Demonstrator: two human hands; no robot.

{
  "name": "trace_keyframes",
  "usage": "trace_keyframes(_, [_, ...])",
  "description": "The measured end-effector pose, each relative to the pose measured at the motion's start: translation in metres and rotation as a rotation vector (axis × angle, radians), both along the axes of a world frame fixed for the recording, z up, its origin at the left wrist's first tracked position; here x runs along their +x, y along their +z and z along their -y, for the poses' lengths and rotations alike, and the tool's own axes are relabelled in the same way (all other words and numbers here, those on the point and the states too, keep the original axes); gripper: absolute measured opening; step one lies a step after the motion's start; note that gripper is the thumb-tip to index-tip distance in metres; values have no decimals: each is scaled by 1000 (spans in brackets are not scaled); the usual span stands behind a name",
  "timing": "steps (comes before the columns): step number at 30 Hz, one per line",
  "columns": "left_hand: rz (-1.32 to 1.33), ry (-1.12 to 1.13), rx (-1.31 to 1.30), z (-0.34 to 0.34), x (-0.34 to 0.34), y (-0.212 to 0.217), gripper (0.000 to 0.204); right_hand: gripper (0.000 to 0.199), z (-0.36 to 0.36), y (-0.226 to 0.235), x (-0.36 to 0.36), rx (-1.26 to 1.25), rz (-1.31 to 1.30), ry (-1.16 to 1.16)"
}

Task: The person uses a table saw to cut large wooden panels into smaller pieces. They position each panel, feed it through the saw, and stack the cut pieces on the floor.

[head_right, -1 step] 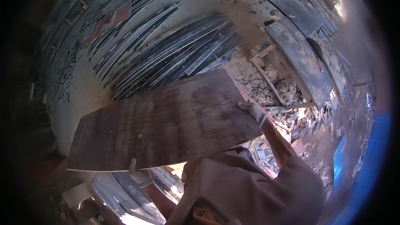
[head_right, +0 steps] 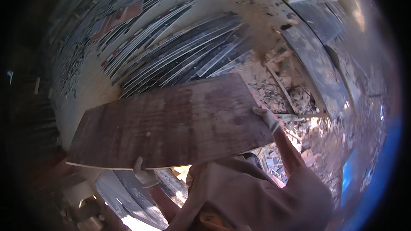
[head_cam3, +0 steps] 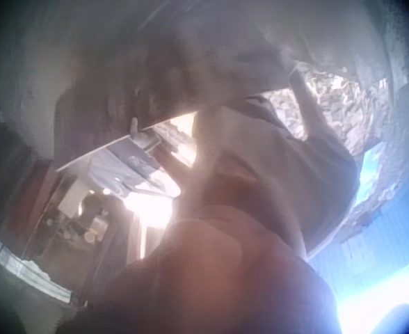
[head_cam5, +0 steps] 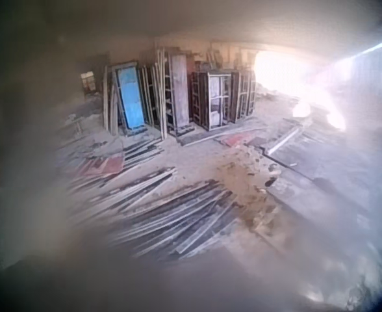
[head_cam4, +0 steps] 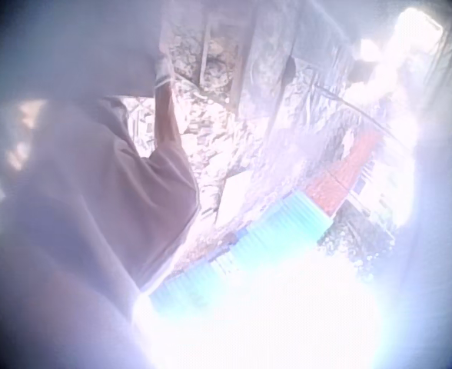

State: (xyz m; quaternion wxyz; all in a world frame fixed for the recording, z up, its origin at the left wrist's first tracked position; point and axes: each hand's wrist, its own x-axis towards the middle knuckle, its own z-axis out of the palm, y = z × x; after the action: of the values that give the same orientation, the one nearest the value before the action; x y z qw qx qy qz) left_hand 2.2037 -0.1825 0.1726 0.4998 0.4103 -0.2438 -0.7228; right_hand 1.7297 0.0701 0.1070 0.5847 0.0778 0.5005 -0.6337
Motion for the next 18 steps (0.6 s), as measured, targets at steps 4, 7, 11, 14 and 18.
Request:
trace_keyframes(4, [305, -18, -128, 87, -133, 23, 34, 50, -2, -42, -62, -77, 387, -161])
trace_keyframes(7, [444, -144, -202, 140, -230, 54, 11, 50, 11, -48, -98, 0, 289, -278])
trace_keyframes(11, [497, -375, -157, 186, -350, 67, 18, 52, 55, -42, -143, 55, 186, -391])
trace_keyframes(14, [587, -490, -294, 221, -433, 44, 25, 52, 88, -38, -178, 67, 144, -478])
trace_keyframes(18, [588, -769, -287, 280, -556, 26, 28, 54, 138, -36, -227, 73, 93, -641])
